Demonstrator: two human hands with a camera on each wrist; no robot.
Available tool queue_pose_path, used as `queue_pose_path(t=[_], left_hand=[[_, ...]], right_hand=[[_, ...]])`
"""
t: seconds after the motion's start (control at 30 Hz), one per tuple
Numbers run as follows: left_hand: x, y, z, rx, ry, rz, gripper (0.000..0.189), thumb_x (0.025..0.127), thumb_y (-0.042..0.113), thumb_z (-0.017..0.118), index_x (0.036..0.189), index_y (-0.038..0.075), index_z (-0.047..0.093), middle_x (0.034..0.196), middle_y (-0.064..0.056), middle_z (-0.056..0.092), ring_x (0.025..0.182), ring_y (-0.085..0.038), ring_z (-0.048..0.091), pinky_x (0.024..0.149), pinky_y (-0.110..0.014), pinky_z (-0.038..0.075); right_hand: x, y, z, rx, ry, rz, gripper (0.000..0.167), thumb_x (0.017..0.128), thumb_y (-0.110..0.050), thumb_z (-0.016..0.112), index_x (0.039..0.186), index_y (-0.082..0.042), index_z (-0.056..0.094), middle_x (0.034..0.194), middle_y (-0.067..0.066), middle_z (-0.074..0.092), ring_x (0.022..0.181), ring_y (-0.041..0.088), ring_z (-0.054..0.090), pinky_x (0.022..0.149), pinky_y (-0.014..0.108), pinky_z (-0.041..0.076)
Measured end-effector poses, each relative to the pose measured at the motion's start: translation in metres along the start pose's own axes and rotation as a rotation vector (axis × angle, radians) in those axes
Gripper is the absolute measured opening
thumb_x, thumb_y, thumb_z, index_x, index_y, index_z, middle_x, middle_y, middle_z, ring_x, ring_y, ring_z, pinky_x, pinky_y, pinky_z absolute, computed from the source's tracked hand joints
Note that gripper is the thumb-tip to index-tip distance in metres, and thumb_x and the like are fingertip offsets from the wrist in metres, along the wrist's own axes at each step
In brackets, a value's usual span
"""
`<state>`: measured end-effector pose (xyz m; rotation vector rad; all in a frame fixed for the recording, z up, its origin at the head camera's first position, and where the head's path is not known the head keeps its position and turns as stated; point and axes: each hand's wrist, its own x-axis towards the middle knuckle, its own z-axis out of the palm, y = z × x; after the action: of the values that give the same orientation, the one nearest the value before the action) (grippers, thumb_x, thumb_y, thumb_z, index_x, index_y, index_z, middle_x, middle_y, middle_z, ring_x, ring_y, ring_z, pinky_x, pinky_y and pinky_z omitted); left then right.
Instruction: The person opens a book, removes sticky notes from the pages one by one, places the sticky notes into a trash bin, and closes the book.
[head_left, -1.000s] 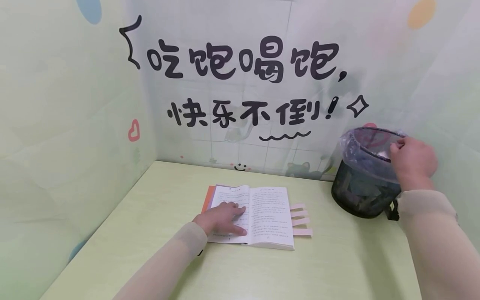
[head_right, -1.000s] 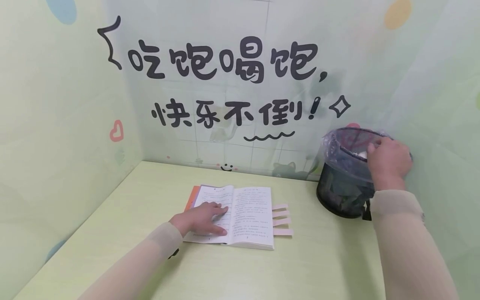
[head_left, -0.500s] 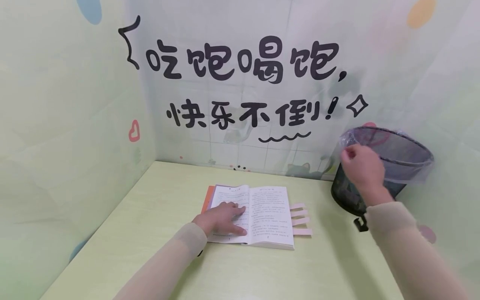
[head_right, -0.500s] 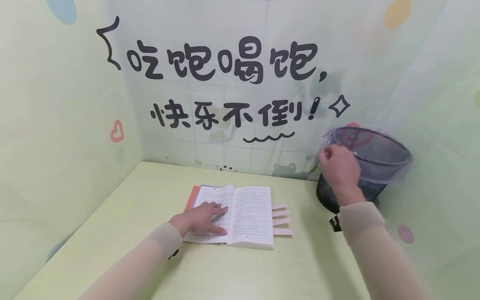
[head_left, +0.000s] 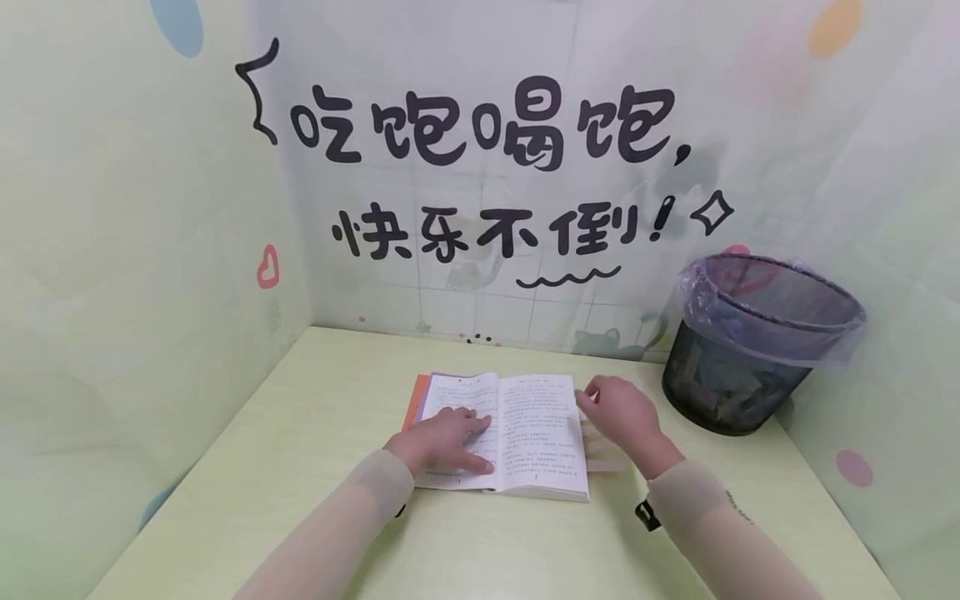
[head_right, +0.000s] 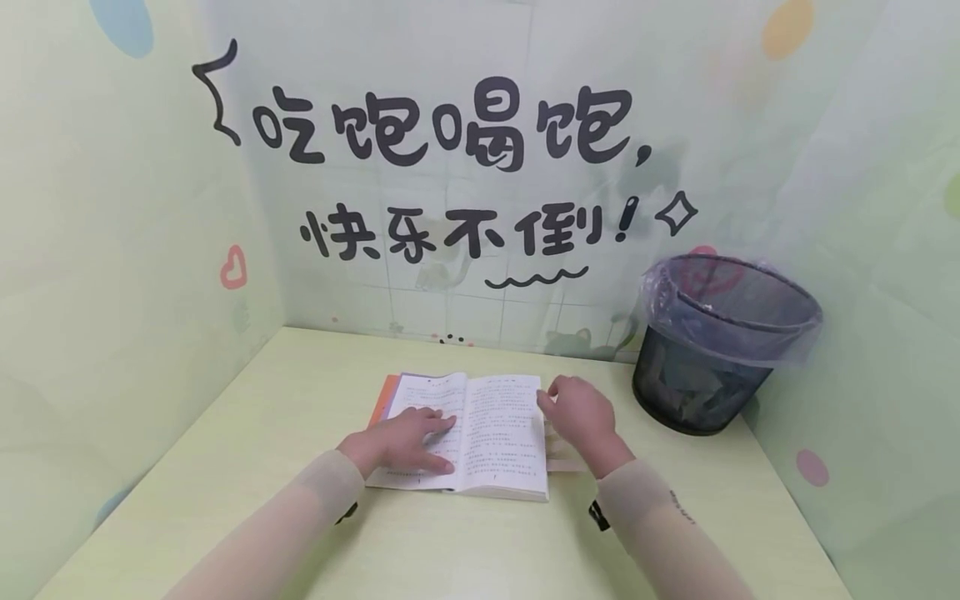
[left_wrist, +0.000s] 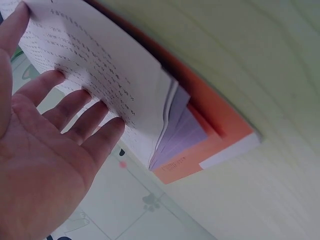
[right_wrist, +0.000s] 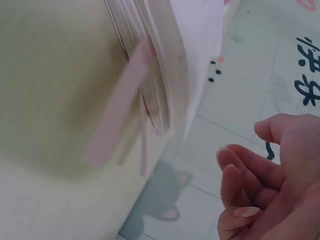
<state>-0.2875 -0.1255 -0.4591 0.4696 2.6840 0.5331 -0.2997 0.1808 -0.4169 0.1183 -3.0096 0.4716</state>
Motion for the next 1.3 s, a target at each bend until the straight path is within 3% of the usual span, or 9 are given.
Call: queue_pose_path(t=[0.1, 0.2, 0.37, 0.57, 1.0, 1.3], left_hand=[[-0.001, 0.001, 0.000, -0.002, 0.000, -0.005, 0.090, 0.090, 0.059, 0.086, 0.167, 0.032, 0.050, 0.178, -0.006, 0.041, 0.168, -0.039, 0.030, 0.133, -0.063, 0.033], [-0.002, 0.002, 0.000, -0.004, 0.000, -0.010, 0.089, 0.090, 0.059, 0.086, 0.166, 0.032, 0.050, 0.178, -0.006, 0.041, 0.168, -0.039, 0.030, 0.133, -0.063, 0.033], [-0.003, 0.002, 0.000, -0.001, 0.002, -0.005, 0.089, 0.090, 0.059, 0.086, 0.166, 0.031, 0.050, 0.177, -0.006, 0.041, 0.167, -0.040, 0.031, 0.133, -0.063, 0.033], [-0.003, 0.001, 0.001, -0.001, 0.006, 0.001, 0.089, 0.090, 0.058, 0.087, 0.166, 0.031, 0.051, 0.177, -0.006, 0.041, 0.167, -0.039, 0.031, 0.133, -0.063, 0.035], [-0.004, 0.000, 0.003, 0.003, 0.006, 0.001, 0.089, 0.090, 0.059, 0.086, 0.166, 0.031, 0.050, 0.177, -0.006, 0.041, 0.167, -0.038, 0.031, 0.132, -0.063, 0.035], [-0.005, 0.000, 0.003, 0.001, 0.011, 0.012, 0.088, 0.090, 0.058, 0.086, 0.166, 0.030, 0.051, 0.177, -0.007, 0.041, 0.167, -0.040, 0.032, 0.132, -0.063, 0.035]], right_hand=[[-0.005, -0.003, 0.010, -0.020, -0.085, 0.044, 0.042, 0.107, -0.044, 0.064, 0.114, -0.005, 0.078, 0.108, 0.011, 0.081, 0.086, 0.024, 0.071, 0.074, 0.046, 0.061], [-0.008, -0.004, 0.018, -0.027, -0.138, 0.084, 0.044, 0.105, -0.049, 0.068, 0.106, -0.006, 0.078, 0.098, 0.007, 0.079, 0.082, 0.022, 0.066, 0.070, 0.042, 0.056], [-0.014, -0.005, 0.030, -0.011, -0.182, 0.108, 0.046, 0.103, -0.052, 0.072, 0.083, -0.011, 0.072, 0.075, 0.002, 0.065, 0.069, 0.019, 0.057, 0.061, 0.034, 0.041], [-0.021, -0.009, 0.040, -0.004, -0.209, 0.133, 0.055, 0.101, -0.058, 0.072, 0.072, -0.012, 0.062, 0.068, 0.001, 0.055, 0.063, 0.017, 0.050, 0.056, 0.032, 0.036], [-0.026, -0.018, 0.045, -0.095, -0.196, 0.167, 0.053, 0.100, -0.058, 0.074, 0.089, -0.006, 0.069, 0.077, 0.005, 0.062, 0.066, 0.020, 0.055, 0.056, 0.033, 0.040], [-0.028, -0.027, 0.044, -0.176, -0.178, 0.168, 0.055, 0.099, -0.056, 0.076, 0.098, -0.001, 0.073, 0.088, 0.009, 0.067, 0.072, 0.023, 0.059, 0.060, 0.039, 0.052]])
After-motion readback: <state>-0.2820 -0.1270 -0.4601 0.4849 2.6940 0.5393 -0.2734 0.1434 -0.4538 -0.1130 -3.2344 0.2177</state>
